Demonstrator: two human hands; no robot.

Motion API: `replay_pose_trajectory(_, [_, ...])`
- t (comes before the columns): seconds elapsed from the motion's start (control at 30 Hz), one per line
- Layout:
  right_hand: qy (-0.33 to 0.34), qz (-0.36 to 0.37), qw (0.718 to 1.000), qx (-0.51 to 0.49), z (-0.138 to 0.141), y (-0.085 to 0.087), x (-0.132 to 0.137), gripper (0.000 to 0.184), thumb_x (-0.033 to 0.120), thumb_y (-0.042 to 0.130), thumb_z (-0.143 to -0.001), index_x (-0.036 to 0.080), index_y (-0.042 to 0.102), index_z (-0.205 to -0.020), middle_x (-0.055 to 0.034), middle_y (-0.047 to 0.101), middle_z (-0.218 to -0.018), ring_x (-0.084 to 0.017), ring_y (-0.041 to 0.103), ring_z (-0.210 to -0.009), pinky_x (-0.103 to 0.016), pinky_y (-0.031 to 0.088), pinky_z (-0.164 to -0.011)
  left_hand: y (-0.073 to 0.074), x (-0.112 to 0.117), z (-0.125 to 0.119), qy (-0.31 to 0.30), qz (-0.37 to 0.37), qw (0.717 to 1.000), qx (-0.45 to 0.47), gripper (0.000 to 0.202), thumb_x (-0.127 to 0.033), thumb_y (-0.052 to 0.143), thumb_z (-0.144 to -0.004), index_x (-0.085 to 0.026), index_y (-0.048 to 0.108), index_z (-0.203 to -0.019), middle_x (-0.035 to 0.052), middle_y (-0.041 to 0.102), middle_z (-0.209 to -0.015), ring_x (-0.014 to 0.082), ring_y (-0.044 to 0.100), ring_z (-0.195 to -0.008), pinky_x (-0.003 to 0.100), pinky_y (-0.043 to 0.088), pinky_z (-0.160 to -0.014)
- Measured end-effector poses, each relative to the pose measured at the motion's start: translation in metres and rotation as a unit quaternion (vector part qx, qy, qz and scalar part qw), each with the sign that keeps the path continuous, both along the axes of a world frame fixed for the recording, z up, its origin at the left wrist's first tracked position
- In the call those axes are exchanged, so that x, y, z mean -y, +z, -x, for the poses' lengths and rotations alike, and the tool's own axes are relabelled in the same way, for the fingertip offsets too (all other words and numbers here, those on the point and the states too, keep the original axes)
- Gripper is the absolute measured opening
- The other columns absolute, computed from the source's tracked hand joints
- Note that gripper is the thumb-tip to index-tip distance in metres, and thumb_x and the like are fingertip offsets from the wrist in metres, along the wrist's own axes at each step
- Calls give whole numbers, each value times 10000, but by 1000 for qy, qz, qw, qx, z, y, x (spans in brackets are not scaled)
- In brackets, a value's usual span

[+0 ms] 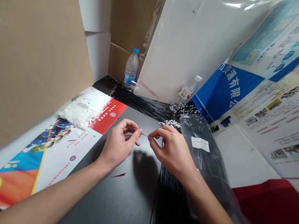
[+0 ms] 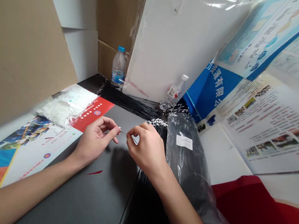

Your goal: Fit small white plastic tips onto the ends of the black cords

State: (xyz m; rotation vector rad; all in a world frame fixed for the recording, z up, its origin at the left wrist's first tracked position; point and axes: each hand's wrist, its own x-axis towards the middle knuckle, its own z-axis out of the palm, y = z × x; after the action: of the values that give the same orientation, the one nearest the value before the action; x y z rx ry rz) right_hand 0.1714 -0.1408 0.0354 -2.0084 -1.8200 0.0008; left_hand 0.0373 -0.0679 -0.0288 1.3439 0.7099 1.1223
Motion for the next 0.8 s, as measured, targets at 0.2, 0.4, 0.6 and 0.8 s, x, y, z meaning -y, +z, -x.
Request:
replay_pose_trajectory(0.2, [10, 116, 986, -118, 0, 7, -2, 163, 167, 596, -808, 192, 750, -761, 16, 675, -666, -92, 507, -553, -236, 359, -558, -2, 0, -1, -22, 12, 1000, 3, 170, -275, 680, -832, -169, 549, -849, -7, 643, -807, 98, 661, -558, 227, 541, -560])
replay_pose_trajectory(0.4, [26, 185, 958, -218, -10, 4, -5, 198, 246, 591, -841, 157, 760, -789, -10, 679, -688, -104, 500, -596, -229, 365, -550, -1, 0, -1, -41, 16, 999, 17, 177, -276, 668, -838, -175, 522, -836, -14, 646, -795, 107, 673, -562, 235, 529, -566])
replay_pose_trajectory(0.6, [21, 183, 949, -258, -11, 0, -6, 192, 250, 598, -833, 151, 754, -782, -22, 682, -693, -106, 507, -590, -225, 370, -537, 1, -2, 1, -51, 39, 998, 3, 166, -275, 662, -834, -169, 536, -851, -12, 656, -788, 104, 664, -545, 237, 519, -568])
replay_pose_trajectory(0.8, [18, 160, 949, -270, -10, 0, -6, 121, 165, 595, -798, 147, 711, -768, -7, 669, -677, -92, 520, -577, -200, 370, -521, 5, -4, 4, -80, 80, 993, -34, 209, -250, 672, -819, -142, 652, -997, 33, 722, -851, 106, 674, -581, 233, 529, -593])
